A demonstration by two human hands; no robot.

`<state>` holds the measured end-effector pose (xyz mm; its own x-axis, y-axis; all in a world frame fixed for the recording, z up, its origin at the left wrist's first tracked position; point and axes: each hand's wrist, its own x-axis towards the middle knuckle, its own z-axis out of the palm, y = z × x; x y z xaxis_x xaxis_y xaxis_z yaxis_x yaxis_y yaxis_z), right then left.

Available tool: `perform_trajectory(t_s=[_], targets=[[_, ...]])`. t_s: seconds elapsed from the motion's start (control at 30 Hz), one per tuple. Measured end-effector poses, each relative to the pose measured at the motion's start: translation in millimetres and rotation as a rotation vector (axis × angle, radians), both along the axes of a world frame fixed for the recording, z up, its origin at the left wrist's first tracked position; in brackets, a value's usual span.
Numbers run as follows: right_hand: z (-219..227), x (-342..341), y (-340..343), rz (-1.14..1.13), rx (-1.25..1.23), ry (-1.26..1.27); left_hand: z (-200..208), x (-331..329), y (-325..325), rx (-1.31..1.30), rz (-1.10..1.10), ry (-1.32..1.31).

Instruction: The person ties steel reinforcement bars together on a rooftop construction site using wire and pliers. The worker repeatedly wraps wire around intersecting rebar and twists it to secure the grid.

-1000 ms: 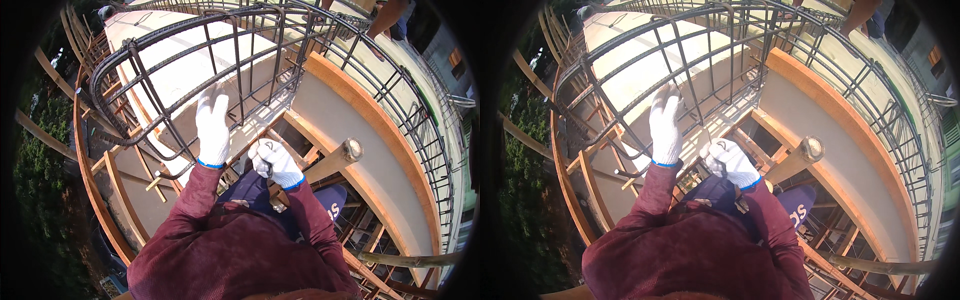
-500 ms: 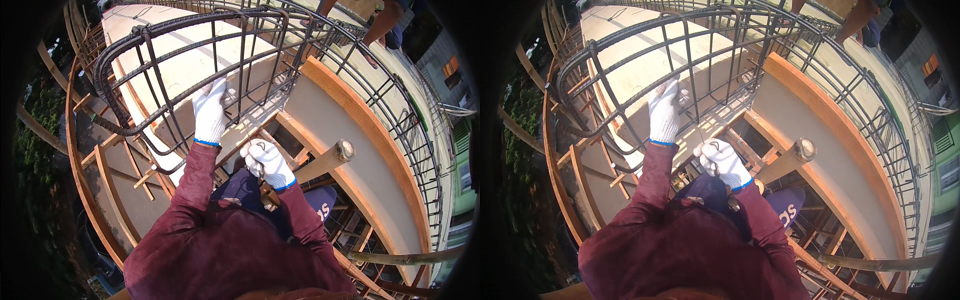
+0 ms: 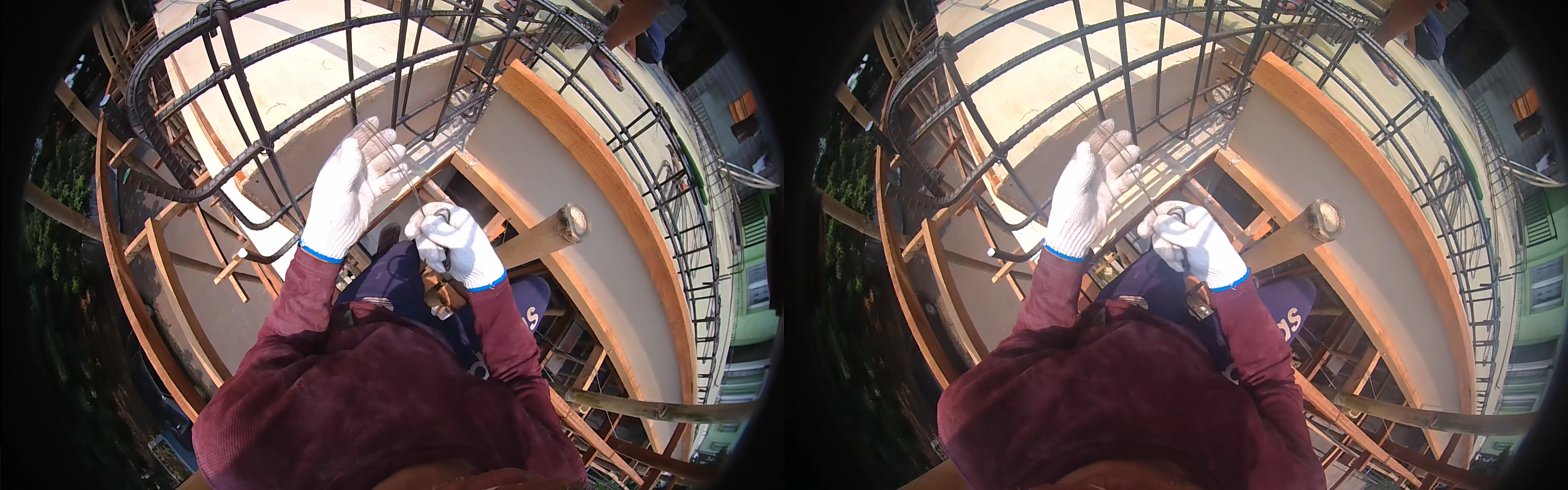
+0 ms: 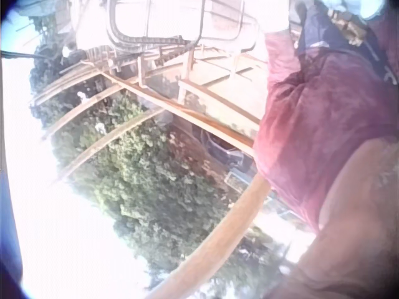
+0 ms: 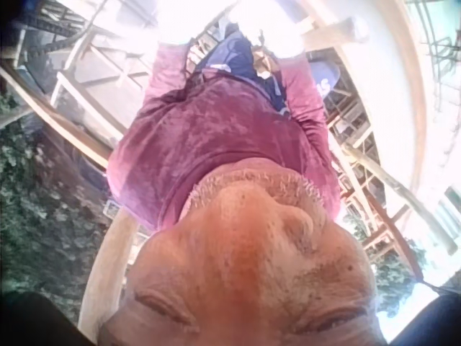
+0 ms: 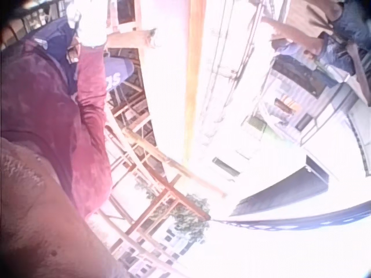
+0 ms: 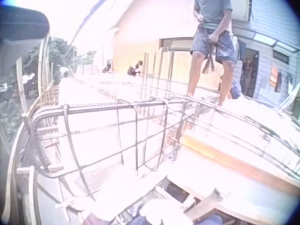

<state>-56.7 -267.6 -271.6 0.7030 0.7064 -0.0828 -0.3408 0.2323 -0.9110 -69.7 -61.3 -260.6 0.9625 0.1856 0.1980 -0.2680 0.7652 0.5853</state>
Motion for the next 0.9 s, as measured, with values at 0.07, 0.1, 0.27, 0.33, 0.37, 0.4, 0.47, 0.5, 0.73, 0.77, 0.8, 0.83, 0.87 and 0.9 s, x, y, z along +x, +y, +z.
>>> perform_trajectory(t_s=[0.07,0.1,0.27,0.33,0.37,0.4,0.47,0.5,0.73,0.77,0.8,0.83,0.87,0.9], targets=[[-11,-5,0,0.11,0.279,0.311,-1,1,-4,-0.015,-0.116,-0.067],[-12,-7,1,0.155,0.294,0.358,-2,1,-6,0.02,-0.08,-0.026],[-11,-20,-4,-0.135,-0.43,-0.364,-1,4,-5,0.651,0.311,0.225],[-19,-20,-5,-0.418,-0.94,-1.428,-5,3,0,0.831,0.423,0.332],[1,-27,-1,-0.312,-1.187,-1.272,-6,7,2,0.744,0.37,0.32],[-3,-30,0,-0.335,-1.109,-1.268,-10,8,1,0.678,0.354,0.331],[-13,-35,1,-0.387,-0.952,-1.26,-19,12,-1,0.549,0.323,0.347],[-27,-33,6,-0.478,-0.54,-1.131,-20,14,7,0.514,0.213,0.311],[-34,-45,-9,0.213,0.663,0.586,-18,4,-5,0.196,-0.182,-0.061],[-31,-48,-7,0.215,0.696,0.597,-20,6,-12,0.145,-0.155,-0.092],[-33,-51,-8,0.186,0.67,0.621,-21,6,-14,0.223,-0.109,-0.037],[-34,-56,-10,0.157,0.645,0.646,-21,5,-16,0.301,-0.063,0.018],[-35,-56,-10,0.131,0.618,0.665,-17,6,-18,0.38,-0.014,0.068],[-35,-56,-8,-0.073,0.241,0.164,-15,8,-19,0.459,0.035,0.118]])
